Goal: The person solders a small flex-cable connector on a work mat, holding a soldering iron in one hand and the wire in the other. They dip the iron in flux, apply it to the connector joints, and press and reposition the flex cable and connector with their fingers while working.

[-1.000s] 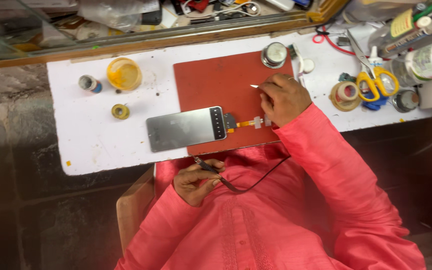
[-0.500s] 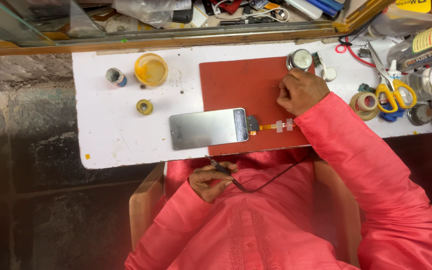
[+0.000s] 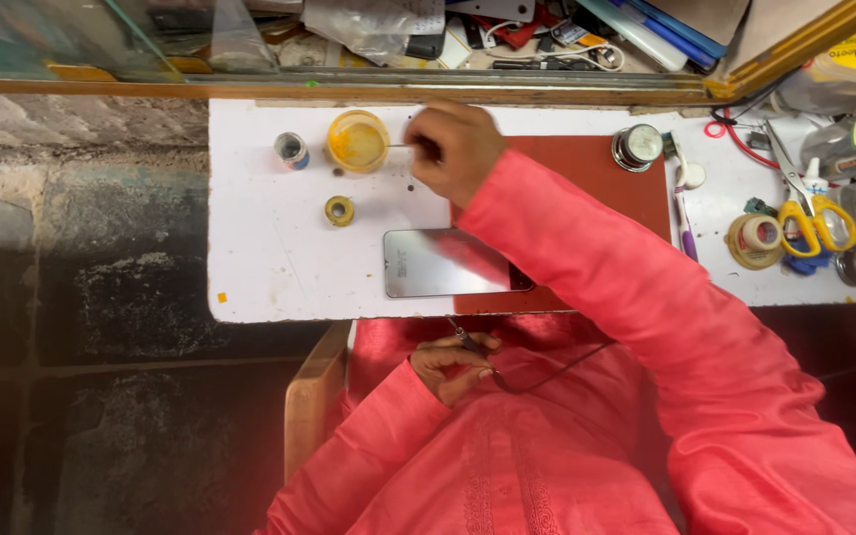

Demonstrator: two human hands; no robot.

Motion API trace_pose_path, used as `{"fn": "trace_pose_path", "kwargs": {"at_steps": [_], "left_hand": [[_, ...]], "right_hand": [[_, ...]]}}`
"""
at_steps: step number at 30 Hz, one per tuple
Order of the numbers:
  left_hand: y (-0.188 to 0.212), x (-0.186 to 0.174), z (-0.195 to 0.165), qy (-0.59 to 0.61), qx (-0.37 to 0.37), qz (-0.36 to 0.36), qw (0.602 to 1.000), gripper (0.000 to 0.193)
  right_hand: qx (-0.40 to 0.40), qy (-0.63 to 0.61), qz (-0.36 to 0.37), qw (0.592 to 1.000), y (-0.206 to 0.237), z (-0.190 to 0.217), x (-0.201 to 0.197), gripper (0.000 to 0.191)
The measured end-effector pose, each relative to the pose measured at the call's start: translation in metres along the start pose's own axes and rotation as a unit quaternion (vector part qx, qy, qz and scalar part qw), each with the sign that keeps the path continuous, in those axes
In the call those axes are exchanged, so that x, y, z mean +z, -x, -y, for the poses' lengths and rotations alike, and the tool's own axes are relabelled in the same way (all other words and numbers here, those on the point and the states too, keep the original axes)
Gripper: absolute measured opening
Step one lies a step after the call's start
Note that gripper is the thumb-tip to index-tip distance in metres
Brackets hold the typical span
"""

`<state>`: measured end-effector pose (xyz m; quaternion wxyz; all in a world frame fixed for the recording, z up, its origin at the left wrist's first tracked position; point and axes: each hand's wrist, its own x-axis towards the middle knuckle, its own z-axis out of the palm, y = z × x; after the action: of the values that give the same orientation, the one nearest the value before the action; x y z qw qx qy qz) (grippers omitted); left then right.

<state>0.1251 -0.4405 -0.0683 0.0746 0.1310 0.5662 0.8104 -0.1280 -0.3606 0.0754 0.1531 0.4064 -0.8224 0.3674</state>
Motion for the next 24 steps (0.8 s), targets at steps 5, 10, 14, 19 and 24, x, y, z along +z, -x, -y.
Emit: {"fn": "trace_pose_path", "kwargs": {"at_steps": [5,10,14,19,24], "left_hand": [[0.000,-0.002,-0.001,0.013,-0.020,0.002,1.000,0.012],[-0.001,-0.002,0.003,0.044,-0.012,0.005,0.999,0.013],[-0.001,-0.002,0.006,0.037,-0.001,0.014,0.999,0.012],[0.000,-0.001,0.007,0.030,-0.003,0.010,0.999,0.011],[-0.002,0.001,0.006,0.012,0.032,0.011,0.999,0.011]], "right_hand": [[-0.043,0.166,0.039,0.984,-0.041,0.008,0.041,0.006],[-0.059,0.274,0.075,0.957,-0.053,0.010,0.054,0.007],[-0.062,0.246,0.115,0.960,-0.055,0.011,0.055,0.005],[0.010,0.102,0.137,0.985,-0.051,0.007,0.038,0.005],[0.229,-0.155,0.098,0.956,-0.017,-0.001,-0.003,0.010]]}}
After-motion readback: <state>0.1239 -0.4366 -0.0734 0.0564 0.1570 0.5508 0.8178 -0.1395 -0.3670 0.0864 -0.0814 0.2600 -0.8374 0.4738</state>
